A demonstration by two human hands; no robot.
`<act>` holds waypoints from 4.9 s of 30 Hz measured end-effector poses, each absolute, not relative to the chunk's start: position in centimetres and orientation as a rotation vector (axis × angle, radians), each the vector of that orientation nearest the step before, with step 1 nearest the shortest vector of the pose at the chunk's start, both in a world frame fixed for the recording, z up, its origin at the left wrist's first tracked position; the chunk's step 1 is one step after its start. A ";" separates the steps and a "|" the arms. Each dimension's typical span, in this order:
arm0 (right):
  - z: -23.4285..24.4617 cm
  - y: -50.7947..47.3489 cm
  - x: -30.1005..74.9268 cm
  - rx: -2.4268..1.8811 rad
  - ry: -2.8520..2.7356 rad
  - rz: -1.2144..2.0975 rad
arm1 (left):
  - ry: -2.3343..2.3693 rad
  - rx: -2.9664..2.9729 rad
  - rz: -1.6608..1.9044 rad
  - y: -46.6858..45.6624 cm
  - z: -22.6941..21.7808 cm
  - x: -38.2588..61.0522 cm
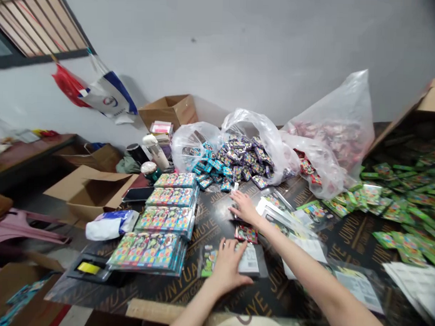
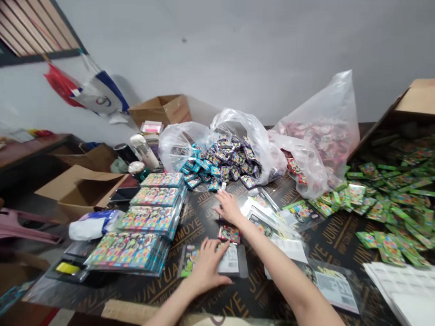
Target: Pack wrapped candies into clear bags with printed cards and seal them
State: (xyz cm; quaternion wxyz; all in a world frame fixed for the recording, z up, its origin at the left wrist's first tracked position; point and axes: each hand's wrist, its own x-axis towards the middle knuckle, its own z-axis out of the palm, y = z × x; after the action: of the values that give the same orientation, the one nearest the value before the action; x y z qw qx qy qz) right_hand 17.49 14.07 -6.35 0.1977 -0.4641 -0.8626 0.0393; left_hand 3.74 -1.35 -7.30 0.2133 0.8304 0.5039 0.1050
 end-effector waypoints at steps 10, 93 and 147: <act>-4.8 22.9 13.3 -1.260 -2.511 0.055 | 1.319 2.030 0.380 -1.8 -8.6 2.0; -2.5 -2.0 20.4 -1.128 -2.023 0.719 | 1.005 0.755 0.877 0.3 -3.5 3.6; -6.9 3.2 23.0 -1.470 -2.179 0.392 | 1.241 2.138 0.525 -1.8 -6.3 0.2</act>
State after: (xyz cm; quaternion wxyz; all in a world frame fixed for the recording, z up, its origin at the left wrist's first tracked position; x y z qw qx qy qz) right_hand 22.97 3.21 -6.85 0.2394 -0.5371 -0.7960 0.1433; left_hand 0.16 -1.82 -6.30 0.3024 0.8064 0.4680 0.1978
